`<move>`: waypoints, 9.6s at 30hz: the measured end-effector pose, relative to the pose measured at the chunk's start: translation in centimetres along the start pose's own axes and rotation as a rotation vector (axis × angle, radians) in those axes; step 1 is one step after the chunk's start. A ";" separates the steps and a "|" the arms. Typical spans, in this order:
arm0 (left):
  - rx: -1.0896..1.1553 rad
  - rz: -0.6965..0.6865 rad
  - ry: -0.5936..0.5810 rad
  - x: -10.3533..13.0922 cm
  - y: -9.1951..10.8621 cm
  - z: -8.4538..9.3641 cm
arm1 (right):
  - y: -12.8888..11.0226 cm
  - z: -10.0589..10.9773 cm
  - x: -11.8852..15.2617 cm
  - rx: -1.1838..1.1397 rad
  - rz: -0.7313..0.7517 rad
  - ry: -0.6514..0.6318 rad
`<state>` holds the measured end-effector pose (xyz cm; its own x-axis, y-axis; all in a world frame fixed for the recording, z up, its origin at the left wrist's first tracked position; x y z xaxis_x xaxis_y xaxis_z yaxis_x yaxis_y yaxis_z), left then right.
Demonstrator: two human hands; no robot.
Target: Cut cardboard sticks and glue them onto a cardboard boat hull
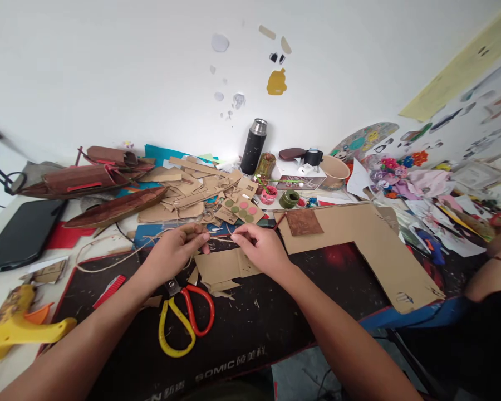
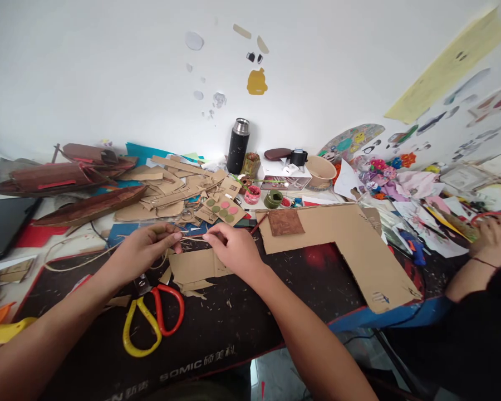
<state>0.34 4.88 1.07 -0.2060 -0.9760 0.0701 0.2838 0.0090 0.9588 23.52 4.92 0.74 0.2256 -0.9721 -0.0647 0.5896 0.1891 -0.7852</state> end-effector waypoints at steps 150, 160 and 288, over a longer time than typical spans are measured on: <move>0.630 0.302 0.018 0.7 -1.0 -2.3 | -1.3 -7.5 -2.4 -0.805 -0.137 -0.046; 0.396 0.184 0.002 1.0 -2.2 -1.1 | -1.9 -6.3 -1.8 -0.572 -0.018 0.035; 0.379 0.105 -0.176 0.7 -1.1 1.3 | -3.4 -3.5 -0.6 -0.656 -0.099 -0.011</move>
<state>-1.35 4.44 0.41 -0.3607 -0.9138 0.1868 -0.0461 0.2175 0.9750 18.69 4.34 1.26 0.2041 -0.9785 0.0306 0.0145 -0.0282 -0.9995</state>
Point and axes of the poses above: each hand's wrist, its own x-axis away from the middle knuckle, its own z-axis out of the back of the hand, y = z × x, the point moved 2 cm from there along -x, towards the middle knuckle, and after that the axes turned 2 degrees about -z, right-handed, at the moved point
